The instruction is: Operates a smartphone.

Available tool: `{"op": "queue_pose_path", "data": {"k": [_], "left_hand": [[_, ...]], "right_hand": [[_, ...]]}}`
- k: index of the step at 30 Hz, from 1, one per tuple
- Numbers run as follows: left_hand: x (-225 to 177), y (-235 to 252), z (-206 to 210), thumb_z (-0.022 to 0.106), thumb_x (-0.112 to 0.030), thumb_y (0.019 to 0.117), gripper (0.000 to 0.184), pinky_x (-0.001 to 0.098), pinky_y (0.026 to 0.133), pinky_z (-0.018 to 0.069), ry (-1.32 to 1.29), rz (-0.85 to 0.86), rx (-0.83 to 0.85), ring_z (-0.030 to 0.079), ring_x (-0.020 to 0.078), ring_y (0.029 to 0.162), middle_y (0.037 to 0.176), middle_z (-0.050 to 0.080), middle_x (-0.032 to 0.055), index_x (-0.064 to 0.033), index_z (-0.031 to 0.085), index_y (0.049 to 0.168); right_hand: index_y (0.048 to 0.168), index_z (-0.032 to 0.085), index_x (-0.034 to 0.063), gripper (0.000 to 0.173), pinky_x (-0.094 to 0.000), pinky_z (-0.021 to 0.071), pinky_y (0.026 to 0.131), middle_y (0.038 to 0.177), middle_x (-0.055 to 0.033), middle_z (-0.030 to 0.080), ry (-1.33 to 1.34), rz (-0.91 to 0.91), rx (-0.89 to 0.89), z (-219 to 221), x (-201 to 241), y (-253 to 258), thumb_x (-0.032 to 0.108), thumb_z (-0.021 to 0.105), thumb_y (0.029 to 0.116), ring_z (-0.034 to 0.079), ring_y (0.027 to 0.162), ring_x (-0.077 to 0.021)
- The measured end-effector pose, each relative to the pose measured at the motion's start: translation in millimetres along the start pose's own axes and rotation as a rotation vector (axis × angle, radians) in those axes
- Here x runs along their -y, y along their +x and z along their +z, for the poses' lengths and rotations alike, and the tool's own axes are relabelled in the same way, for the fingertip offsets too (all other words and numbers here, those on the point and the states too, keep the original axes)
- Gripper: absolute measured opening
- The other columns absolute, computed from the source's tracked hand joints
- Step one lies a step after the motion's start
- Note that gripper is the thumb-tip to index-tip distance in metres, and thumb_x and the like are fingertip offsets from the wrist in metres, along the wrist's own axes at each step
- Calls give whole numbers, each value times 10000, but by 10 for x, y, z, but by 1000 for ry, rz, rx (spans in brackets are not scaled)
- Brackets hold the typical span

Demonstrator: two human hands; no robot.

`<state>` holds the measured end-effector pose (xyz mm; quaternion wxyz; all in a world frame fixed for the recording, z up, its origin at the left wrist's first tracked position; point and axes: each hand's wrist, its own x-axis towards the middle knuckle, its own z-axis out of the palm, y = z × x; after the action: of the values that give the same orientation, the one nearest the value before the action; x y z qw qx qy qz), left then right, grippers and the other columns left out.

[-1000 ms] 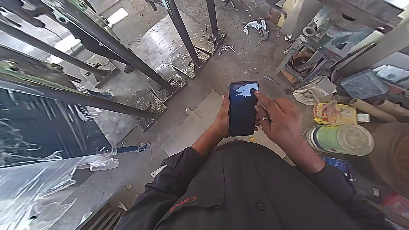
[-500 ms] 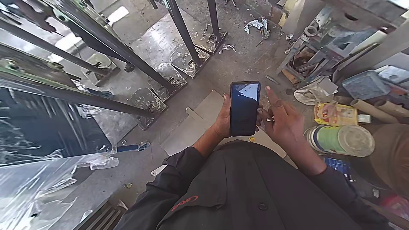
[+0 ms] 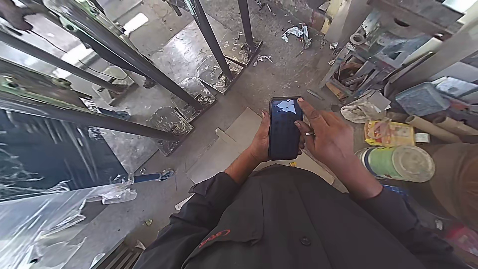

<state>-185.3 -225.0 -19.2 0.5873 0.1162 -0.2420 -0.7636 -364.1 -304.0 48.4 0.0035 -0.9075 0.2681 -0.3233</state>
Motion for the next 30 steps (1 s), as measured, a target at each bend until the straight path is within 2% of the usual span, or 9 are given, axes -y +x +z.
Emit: {"op": "queue_pose_path", "data": {"k": [4, 8, 10, 13, 17, 20, 23, 26, 30], "left_hand": [[-8, -3, 3, 411, -881, 859, 834, 553, 879, 609, 15, 5, -25, 724, 346, 1050, 1162, 725, 159, -242, 616, 1354], [-33, -10, -6, 334, -878, 884, 862, 493, 905, 606, 123, 71, -97, 717, 287, 1075, 1220, 710, 137, -220, 589, 1378], [-53, 6, -15, 312, -887, 883, 918, 476, 890, 602, 150, 76, -64, 716, 296, 1033, 1193, 703, 175, -161, 583, 1374], [-56, 12, -27, 301, -905, 865, 957, 479, 901, 595, 158, 51, -48, 705, 297, 1042, 1207, 693, 180, -152, 577, 1387], [-47, 29, -9, 350, -897, 860, 886, 513, 892, 609, 114, 41, -75, 712, 320, 1094, 1268, 694, 154, -228, 589, 1389], [-38, 30, 20, 362, -885, 868, 819, 519, 871, 616, 83, 40, -74, 723, 292, 1063, 1186, 724, 107, -271, 614, 1348], [-28, 40, 3, 407, -889, 852, 846, 541, 878, 612, 44, 0, -20, 721, 333, 1062, 1185, 721, 145, -246, 613, 1360], [-22, 40, 4, 403, -889, 853, 849, 546, 877, 611, 40, -1, -20, 724, 340, 1050, 1162, 725, 154, -235, 617, 1351], [-25, 16, 13, 391, -862, 880, 791, 502, 874, 620, 81, 57, -86, 728, 266, 1056, 1164, 732, 90, -260, 615, 1341]], "right_hand": [[1400, 644, 103, 416, -393, 454, 561, 728, -101, 598, 30, -24, 11, 7, -8, -18, 334, 527, 1074, 590, 645, -274], [947, 769, 78, 332, -338, 459, 542, 649, -50, 599, 238, -152, 13, 44, -9, -203, 328, 578, 1051, 574, 596, -196], [875, 756, 93, 353, -322, 438, 533, 630, -33, 590, 292, -197, 31, 71, -2, -306, 341, 580, 1055, 557, 580, -175], [890, 766, 91, 348, -312, 445, 536, 629, -35, 598, 291, -189, -8, 51, -11, -329, 330, 576, 1057, 562, 579, -168], [1018, 780, 57, 330, -321, 427, 521, 629, -55, 590, 244, -147, -71, -9, -26, -219, 303, 564, 1059, 538, 560, -182], [1220, 738, 55, 340, -338, 449, 517, 662, -74, 624, 184, -119, -82, -33, -34, -136, 303, 581, 1047, 570, 568, -206], [1387, 638, 45, 454, -364, 440, 502, 670, -84, 621, 80, -87, -43, -38, -65, -42, 340, 564, 1050, 572, 555, -231], [1381, 640, 31, 455, -364, 439, 501, 663, -87, 619, 70, -93, -58, -45, -69, 22, 338, 551, 1056, 569, 549, -236], [1323, 692, 70, 382, -357, 427, 506, 663, -75, 610, 137, -152, -39, -11, 27, 13, 301, 542, 1058, 563, 562, -226]]}}
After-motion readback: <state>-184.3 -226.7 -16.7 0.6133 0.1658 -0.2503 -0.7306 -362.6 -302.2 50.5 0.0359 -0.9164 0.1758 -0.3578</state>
